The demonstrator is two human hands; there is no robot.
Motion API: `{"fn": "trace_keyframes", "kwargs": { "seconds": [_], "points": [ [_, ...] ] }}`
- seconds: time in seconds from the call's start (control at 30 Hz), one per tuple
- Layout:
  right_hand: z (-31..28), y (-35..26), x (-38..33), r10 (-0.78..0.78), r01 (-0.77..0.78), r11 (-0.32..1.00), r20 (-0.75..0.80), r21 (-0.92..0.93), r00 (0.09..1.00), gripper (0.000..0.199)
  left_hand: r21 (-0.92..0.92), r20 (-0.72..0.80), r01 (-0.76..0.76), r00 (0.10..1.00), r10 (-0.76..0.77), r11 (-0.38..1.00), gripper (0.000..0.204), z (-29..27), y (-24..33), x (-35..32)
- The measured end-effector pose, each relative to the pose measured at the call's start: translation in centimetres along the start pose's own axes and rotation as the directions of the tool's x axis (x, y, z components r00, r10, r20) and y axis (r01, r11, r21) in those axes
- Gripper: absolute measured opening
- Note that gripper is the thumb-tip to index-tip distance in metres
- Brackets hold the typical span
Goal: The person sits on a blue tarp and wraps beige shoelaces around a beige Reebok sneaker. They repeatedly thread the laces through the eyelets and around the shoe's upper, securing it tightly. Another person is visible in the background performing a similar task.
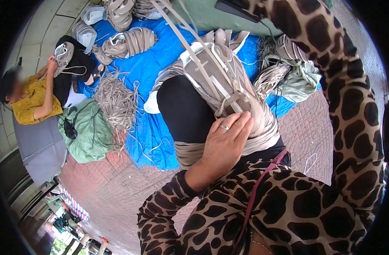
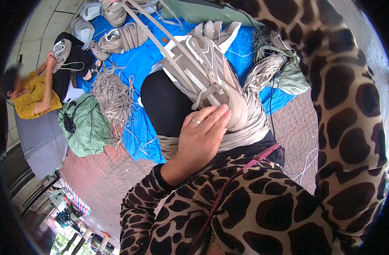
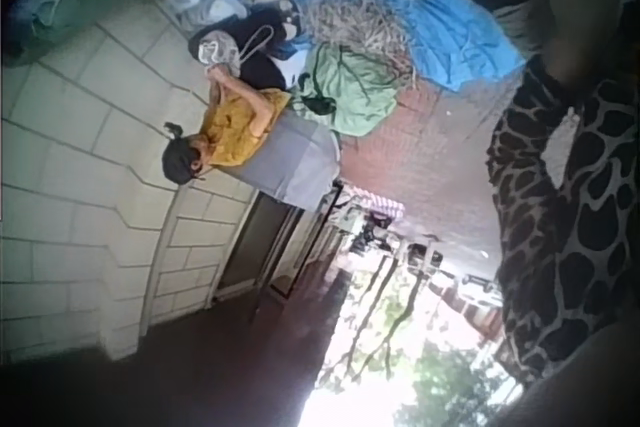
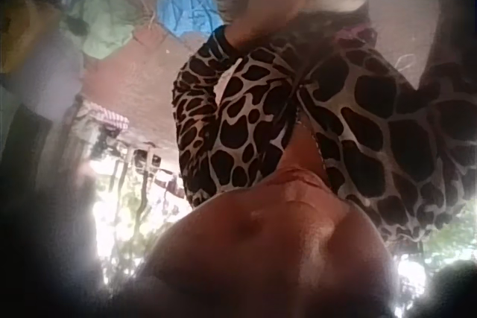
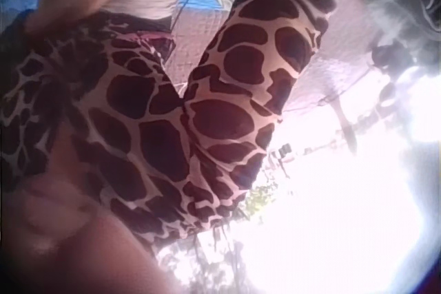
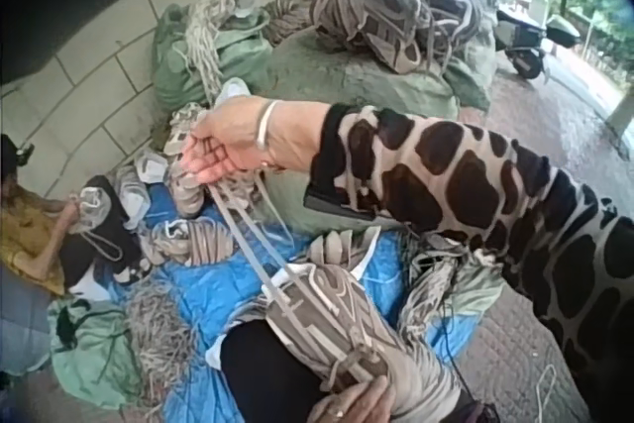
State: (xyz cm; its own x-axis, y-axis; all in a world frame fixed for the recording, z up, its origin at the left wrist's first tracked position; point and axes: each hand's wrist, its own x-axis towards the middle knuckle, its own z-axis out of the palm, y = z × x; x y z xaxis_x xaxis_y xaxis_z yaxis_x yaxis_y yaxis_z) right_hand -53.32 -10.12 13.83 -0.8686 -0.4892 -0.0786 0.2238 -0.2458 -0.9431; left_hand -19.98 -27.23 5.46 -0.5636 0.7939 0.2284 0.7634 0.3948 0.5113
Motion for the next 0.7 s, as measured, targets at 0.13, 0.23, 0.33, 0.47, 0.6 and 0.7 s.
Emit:
{"fn": "trace_keyframes", "kwargs": {
  "seconds": [0.13, 0.23, 0.33, 0.47, 0.6, 0.7],
  "points": [
    [-0.2, 0.0, 6.8, -0.127, 0.134, 0.989, -0.116, 0.054, 0.985, 0.028, -0.081, 0.046, -0.005, 0.999, 0.009, 0.997, 0.045, 0.4, -0.7, -0.2],
    [-1.2, -1.0, 10.7, -0.288, 0.317, 0.943, -0.234, 0.097, 0.929, 0.032, -0.091, 0.004, 0.0, 1.0, 0.001, 0.996, 0.042, 0.2, -1.0, 0.1],
    [-4.1, -0.5, 12.6, -0.366, 0.392, 0.905, -0.167, 0.165, 0.915, 0.033, -0.174, 0.001, -0.008, 1.0, 0.008, 0.985, 0.039, 0.3, -1.3, 0.6],
    [-0.6, -0.2, 11.1, -0.436, 0.436, 0.893, -0.024, 0.111, 0.9, 0.026, -0.561, -0.111, 0.233, 0.93, -0.351, 0.795, 0.024, -1.7, -4.8, 0.5],
    [4.5, -2.8, 7.1, -0.436, 0.434, 0.9, 0.059, 0.051, 0.898, 0.027, -0.72, -0.194, 0.322, 0.756, -0.625, 0.614, 0.036, -4.4, -9.2, 3.8],
    [7.1, -2.1, 5.8, -0.408, 0.389, 0.908, 0.119, 0.153, 0.905, 0.026, -0.917, -0.046, 0.161, 0.866, -0.498, 0.365, 0.023, -5.5, -9.3, 6.3]
  ]
}}
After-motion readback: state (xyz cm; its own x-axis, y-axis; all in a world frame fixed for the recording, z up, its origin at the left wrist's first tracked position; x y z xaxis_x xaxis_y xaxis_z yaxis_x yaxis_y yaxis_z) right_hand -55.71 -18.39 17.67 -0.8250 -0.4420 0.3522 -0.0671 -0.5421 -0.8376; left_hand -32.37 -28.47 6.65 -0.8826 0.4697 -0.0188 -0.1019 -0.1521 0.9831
